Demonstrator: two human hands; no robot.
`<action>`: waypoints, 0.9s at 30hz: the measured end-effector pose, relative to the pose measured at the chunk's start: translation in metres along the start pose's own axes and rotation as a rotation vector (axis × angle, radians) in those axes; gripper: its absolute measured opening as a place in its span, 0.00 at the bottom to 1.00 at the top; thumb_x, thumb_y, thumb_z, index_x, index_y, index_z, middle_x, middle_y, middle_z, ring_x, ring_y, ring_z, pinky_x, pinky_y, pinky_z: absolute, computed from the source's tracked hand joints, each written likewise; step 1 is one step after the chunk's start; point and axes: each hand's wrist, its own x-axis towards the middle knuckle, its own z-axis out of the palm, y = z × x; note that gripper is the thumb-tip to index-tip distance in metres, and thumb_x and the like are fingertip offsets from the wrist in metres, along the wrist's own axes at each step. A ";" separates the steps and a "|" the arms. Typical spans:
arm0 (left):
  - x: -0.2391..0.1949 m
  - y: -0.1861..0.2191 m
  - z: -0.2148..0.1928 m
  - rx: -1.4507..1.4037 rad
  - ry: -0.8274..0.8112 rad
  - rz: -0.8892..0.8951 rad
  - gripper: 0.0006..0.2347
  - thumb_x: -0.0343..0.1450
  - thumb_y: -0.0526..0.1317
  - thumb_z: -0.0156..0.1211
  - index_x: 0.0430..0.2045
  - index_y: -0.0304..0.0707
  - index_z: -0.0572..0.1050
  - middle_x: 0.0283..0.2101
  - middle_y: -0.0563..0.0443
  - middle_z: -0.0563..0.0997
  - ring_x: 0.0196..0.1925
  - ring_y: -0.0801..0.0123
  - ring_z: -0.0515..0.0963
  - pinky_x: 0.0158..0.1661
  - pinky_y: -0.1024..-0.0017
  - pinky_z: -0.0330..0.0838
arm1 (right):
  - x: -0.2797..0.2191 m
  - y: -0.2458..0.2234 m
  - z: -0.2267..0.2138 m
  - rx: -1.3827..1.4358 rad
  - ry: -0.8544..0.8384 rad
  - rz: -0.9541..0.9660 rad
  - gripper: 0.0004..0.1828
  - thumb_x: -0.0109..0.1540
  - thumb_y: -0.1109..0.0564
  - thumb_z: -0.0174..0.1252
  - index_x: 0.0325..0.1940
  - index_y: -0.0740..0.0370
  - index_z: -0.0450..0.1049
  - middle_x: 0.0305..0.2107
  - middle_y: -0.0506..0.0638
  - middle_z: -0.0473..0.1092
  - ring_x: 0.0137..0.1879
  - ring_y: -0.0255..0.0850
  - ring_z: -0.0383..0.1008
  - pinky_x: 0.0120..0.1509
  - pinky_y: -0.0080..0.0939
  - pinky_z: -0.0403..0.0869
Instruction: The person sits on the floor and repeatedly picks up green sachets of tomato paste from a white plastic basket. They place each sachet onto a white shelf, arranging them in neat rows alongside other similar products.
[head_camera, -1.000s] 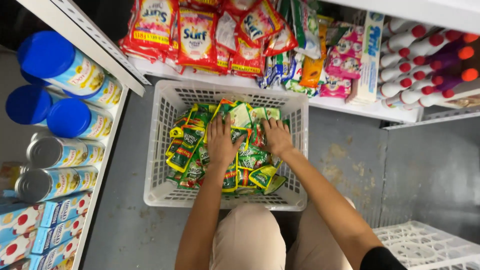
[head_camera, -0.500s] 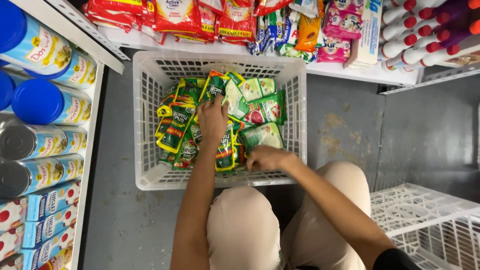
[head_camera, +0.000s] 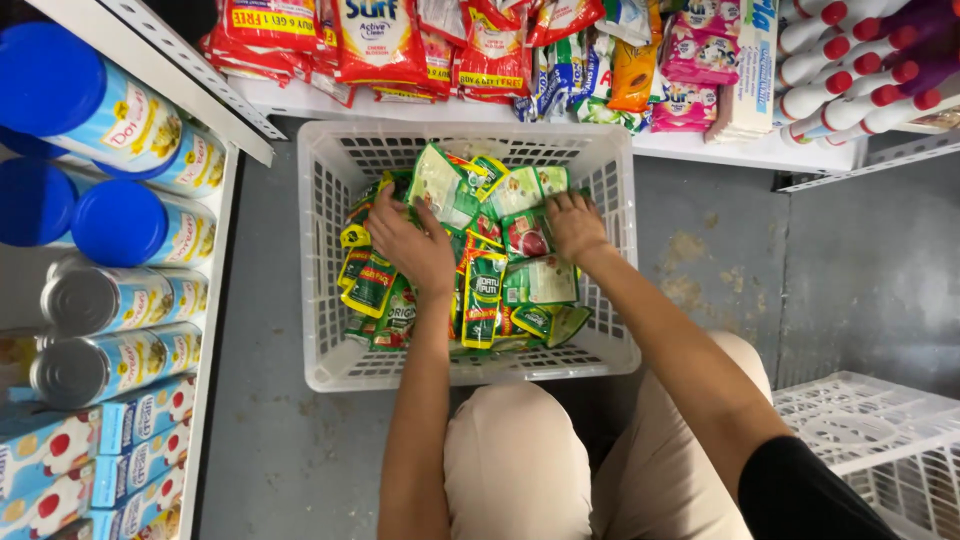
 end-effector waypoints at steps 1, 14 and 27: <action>0.000 0.003 0.002 -0.001 0.000 0.005 0.14 0.77 0.40 0.56 0.55 0.35 0.67 0.42 0.44 0.74 0.50 0.51 0.73 0.55 0.51 0.63 | -0.001 0.001 -0.007 0.002 0.004 0.003 0.64 0.24 0.42 0.80 0.62 0.62 0.68 0.57 0.60 0.67 0.70 0.58 0.61 0.69 0.63 0.61; -0.031 0.008 0.027 -0.211 -0.676 0.327 0.23 0.69 0.35 0.66 0.60 0.38 0.69 0.61 0.39 0.70 0.63 0.44 0.71 0.60 0.55 0.69 | -0.009 0.009 -0.046 0.470 -0.176 0.118 0.26 0.53 0.59 0.67 0.55 0.42 0.76 0.48 0.51 0.77 0.63 0.53 0.70 0.65 0.54 0.67; 0.005 0.043 0.050 -0.488 -1.285 -0.071 0.16 0.62 0.41 0.75 0.41 0.33 0.82 0.34 0.50 0.87 0.36 0.74 0.86 0.40 0.70 0.79 | 0.016 0.067 -0.170 1.241 -0.133 -0.243 0.09 0.61 0.53 0.66 0.40 0.59 0.80 0.32 0.56 0.79 0.37 0.50 0.76 0.41 0.46 0.76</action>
